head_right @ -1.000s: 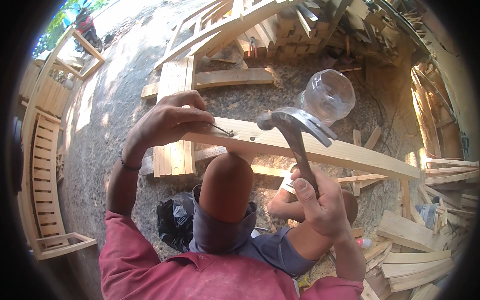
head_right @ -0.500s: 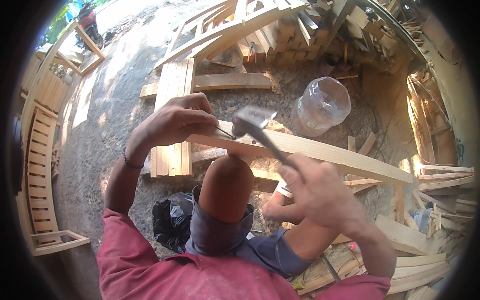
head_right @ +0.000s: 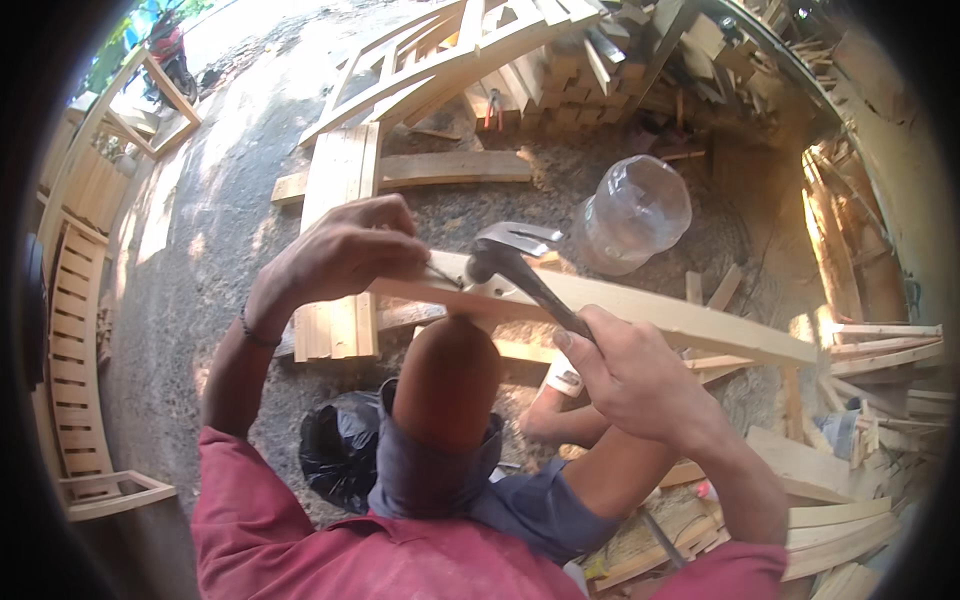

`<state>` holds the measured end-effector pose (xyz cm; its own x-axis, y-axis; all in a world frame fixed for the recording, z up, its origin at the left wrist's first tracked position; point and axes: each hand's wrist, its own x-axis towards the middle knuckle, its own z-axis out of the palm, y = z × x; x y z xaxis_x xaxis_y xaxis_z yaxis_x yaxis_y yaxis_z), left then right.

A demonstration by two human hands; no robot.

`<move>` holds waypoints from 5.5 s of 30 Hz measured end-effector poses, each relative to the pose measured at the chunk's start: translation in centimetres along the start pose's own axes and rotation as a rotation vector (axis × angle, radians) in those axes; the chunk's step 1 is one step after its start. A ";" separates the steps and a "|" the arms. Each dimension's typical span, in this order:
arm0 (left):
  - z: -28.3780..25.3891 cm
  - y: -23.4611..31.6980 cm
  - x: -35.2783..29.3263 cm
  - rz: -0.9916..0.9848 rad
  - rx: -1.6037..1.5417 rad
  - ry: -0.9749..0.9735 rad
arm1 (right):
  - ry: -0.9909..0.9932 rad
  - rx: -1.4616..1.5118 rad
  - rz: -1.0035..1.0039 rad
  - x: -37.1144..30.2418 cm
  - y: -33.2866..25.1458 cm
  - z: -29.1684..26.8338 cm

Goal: The person assembles a wooden frame by applying glue to joints and hammering nails into pre-drilled holes.

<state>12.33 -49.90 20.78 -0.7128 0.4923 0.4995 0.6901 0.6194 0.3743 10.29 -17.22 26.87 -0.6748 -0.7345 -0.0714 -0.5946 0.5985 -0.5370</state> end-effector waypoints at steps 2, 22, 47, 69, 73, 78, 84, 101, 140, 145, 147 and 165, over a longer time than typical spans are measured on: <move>-0.2 -0.5 1.0 0.010 0.071 0.004 | 0.104 0.275 0.170 -0.9 -1.5 -1.2; 1.1 0.5 3.1 0.049 -0.015 -0.015 | 0.242 0.695 0.260 -3.6 0.2 -0.6; 1.3 0.5 2.7 0.025 -0.079 -0.003 | 0.362 -0.007 -0.155 -6.3 1.0 -2.5; 3.6 6.6 4.9 0.170 0.170 -0.058 | 0.540 1.323 0.299 -12.8 4.1 9.2; 4.1 7.9 8.1 0.108 0.101 -0.075 | 0.625 1.401 0.322 -15.5 4.9 11.2; 7.1 9.9 12.3 0.031 -0.050 -0.079 | 0.695 1.441 0.353 -18.1 5.3 13.1; 11.8 4.7 18.7 -0.227 -0.170 -0.410 | 0.906 1.381 0.308 -21.7 5.8 15.3; 29.7 20.7 34.5 -0.070 0.116 -0.477 | 0.283 0.131 1.306 -33.8 19.8 42.6; 1.4 -5.6 12.5 -0.017 0.304 1.470 | 2.108 0.858 -0.123 -20.2 18.0 -3.8; 2.5 -0.8 7.0 -0.074 -0.901 1.336 | 1.765 1.022 -0.388 -21.6 24.2 1.4; 3.1 1.2 6.6 -0.189 -0.811 1.312 | 1.642 0.975 -0.525 -22.4 23.4 2.3; 3.7 1.9 1.3 -0.170 -0.712 1.260 | 1.297 0.832 -0.695 -24.2 23.8 5.2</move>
<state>12.25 -45.79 19.27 -0.4688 -0.6383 0.6106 0.7920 0.0022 0.6105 14.77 13.14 11.45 -0.5435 0.2135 0.8118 -0.8221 -0.3309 -0.4633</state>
